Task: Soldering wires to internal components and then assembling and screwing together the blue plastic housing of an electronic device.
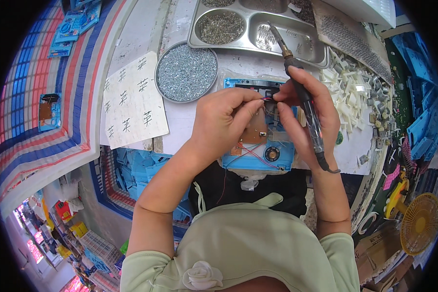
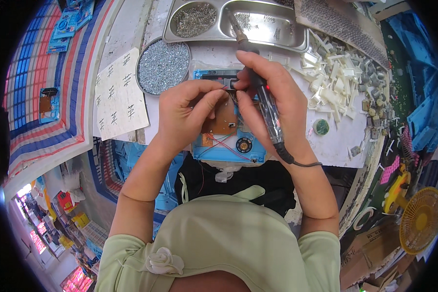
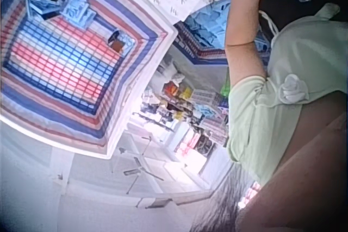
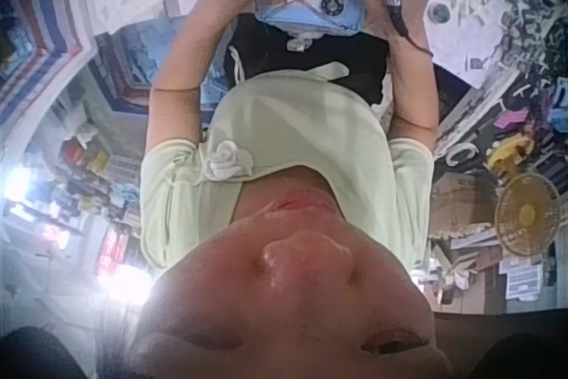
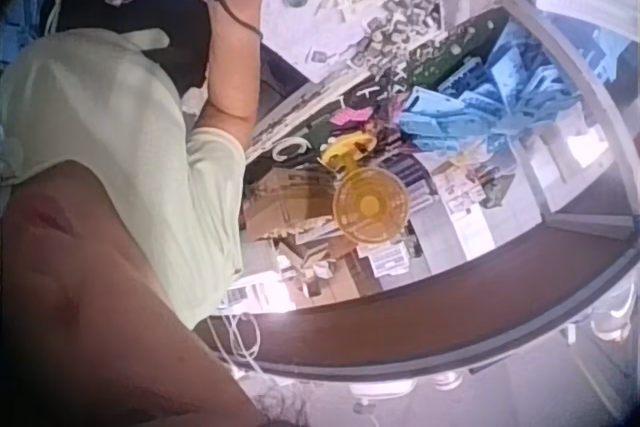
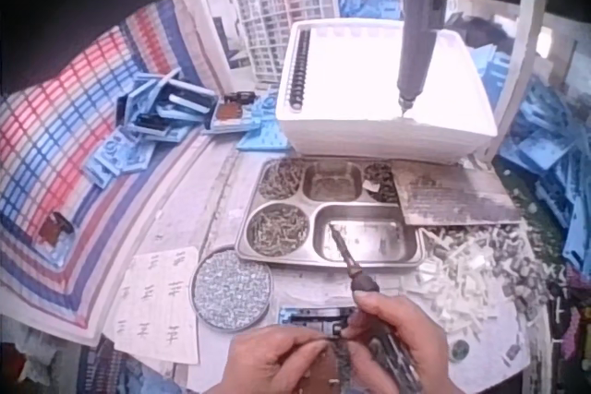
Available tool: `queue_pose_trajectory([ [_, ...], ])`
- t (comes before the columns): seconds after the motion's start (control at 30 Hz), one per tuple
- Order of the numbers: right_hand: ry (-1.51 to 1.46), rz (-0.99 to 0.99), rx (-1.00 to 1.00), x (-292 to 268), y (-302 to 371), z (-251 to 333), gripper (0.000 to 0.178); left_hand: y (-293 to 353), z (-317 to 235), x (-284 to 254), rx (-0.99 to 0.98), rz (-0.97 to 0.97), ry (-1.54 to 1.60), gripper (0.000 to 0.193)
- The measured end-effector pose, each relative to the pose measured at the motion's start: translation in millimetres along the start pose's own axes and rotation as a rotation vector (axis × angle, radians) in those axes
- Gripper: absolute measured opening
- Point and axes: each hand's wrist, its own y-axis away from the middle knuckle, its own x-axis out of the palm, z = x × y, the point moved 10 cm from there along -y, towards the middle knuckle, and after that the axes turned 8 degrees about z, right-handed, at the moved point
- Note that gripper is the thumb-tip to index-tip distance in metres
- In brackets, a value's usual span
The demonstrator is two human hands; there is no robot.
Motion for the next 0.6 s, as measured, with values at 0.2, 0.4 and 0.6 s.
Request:
queue_pose_trajectory([
  [0.2, 0.040, 0.043, -0.066, 9.3, -10.9, 7.3, 0.057, -2.3, 2.9, 2.6, -0.015, 0.030, 0.083, 0.013],
  [0.4, 0.076, 0.036, -0.083, 13.3, -12.3, 6.0, 0.059, -1.6, -1.0, 1.7, -0.013, 0.038, 0.074, 0.013],
  [0.6, 0.096, 0.048, -0.096, 15.9, -9.9, 8.4, 0.058, 0.2, 6.7, 6.9, -0.159, 0.138, 0.090, 0.009],
])
